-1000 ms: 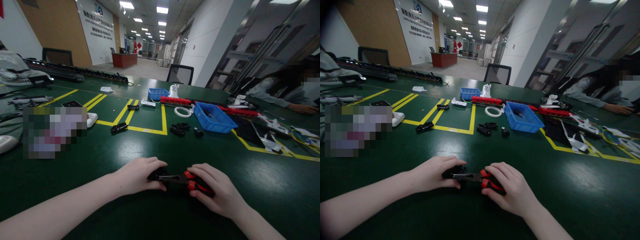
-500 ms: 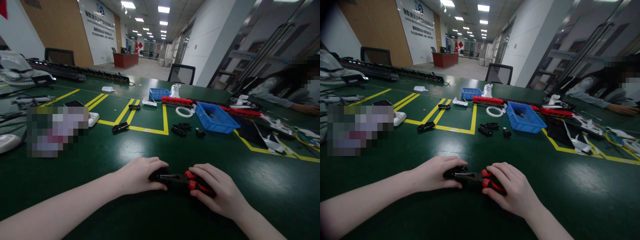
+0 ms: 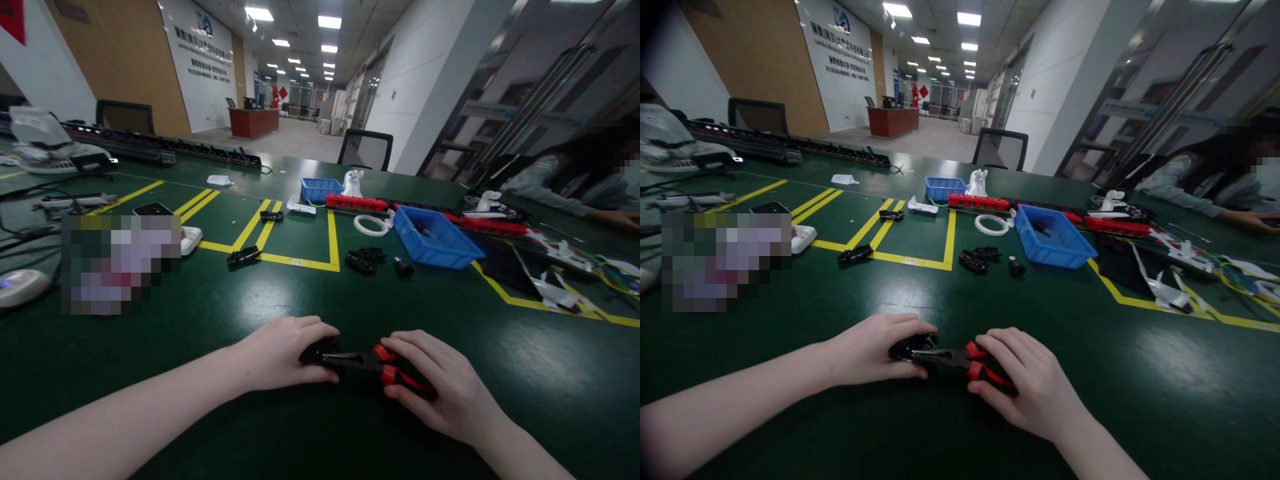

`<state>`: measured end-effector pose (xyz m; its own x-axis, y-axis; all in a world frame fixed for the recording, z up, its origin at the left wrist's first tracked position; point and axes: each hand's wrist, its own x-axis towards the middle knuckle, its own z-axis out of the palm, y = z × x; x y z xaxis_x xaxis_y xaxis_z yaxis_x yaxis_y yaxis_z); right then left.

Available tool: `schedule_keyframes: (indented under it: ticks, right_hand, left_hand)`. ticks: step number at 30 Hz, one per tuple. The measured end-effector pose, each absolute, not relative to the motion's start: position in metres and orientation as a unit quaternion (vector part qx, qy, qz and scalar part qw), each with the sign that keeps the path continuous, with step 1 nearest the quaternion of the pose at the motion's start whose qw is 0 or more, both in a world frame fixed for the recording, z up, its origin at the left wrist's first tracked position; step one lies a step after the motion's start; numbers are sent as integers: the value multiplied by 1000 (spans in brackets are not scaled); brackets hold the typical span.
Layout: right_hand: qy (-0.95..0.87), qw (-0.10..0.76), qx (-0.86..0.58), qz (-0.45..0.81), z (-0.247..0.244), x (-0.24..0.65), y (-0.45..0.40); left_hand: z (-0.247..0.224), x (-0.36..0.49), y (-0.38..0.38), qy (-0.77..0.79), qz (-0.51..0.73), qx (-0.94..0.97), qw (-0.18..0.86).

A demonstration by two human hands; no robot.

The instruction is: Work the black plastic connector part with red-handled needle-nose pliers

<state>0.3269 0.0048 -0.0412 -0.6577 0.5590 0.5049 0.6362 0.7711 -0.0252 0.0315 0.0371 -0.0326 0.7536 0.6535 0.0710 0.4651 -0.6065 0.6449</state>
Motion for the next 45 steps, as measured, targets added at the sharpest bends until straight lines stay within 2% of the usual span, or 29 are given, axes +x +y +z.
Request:
schedule_keyframes:
  ticks: [13,33,45]
  right_hand:
    - [-907,247,-316,-127,-25,321,3]
    - [-905,250,-332,-92,-43,330,4]
    - [-906,249,-322,-116,-36,330,5]
  left_hand:
    - [-32,33,37,317,151,884,310]
    - [-32,32,38,305,154,892,295]
    - [-32,31,38,299,153,897,287]
